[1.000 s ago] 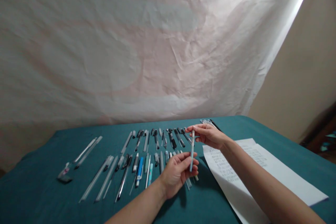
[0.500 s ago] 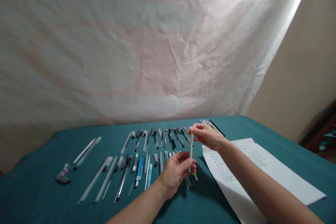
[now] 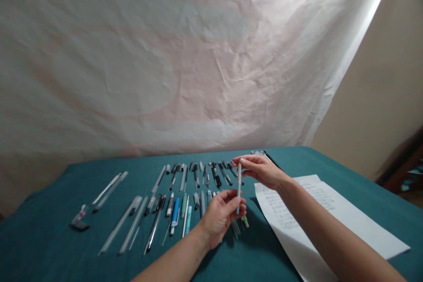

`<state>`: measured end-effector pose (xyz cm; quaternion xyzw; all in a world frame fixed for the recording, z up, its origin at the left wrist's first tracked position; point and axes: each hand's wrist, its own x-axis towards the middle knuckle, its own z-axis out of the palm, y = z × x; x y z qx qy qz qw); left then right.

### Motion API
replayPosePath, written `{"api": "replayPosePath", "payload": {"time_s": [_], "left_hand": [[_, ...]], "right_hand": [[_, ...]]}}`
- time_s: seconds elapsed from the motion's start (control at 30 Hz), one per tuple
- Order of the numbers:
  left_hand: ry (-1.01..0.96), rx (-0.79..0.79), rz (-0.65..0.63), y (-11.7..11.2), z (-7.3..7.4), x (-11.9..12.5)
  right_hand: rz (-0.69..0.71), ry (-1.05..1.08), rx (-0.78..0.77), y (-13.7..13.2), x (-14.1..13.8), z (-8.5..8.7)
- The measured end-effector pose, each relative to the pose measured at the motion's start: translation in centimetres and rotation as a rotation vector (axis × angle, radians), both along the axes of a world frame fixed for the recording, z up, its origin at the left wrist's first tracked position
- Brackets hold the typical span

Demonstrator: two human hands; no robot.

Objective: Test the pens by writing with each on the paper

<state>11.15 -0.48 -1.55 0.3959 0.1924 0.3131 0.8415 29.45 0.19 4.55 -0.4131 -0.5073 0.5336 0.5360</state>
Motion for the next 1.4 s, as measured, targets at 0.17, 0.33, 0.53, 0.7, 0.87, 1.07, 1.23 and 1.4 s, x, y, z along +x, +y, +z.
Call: {"api": "replayPosePath", "payload": {"time_s": [0.17, 0.33, 0.53, 0.7, 0.87, 1.07, 1.23, 1.4], "left_hand": [[0.002, -0.001, 0.012, -0.1, 0.0, 0.0], [0.001, 0.004, 0.023, 0.1, 0.0, 0.0], [0.017, 0.006, 0.034, -0.1, 0.1, 0.1], [0.018, 0.009, 0.038, 0.0, 0.2, 0.1], [0.021, 0.018, 0.047, 0.1, 0.0, 0.1], [0.035, 0.035, 0.056, 0.1, -0.2, 0.1], [0.041, 0.054, 0.067, 0.3, -0.2, 0.1], [0.084, 0.107, 0.086, 0.1, -0.2, 0.2]], "right_hand": [[-0.092, 0.02, -0.013, 0.1, -0.5, -0.2], [0.053, 0.089, -0.049, -0.2, -0.5, 0.2], [-0.053, 0.081, -0.028, 0.4, -0.2, -0.6], [-0.029, 0.09, -0.052, 0.4, -0.2, -0.6], [0.03, 0.075, -0.049, 0.3, -0.4, -0.6], [-0.124, 0.023, -0.025, 0.6, -0.4, -1.2], [-0.024, 0.007, -0.037, 0.3, -0.6, -0.7], [-0.157, -0.094, 0.01, 0.5, -0.8, -1.0]]}}
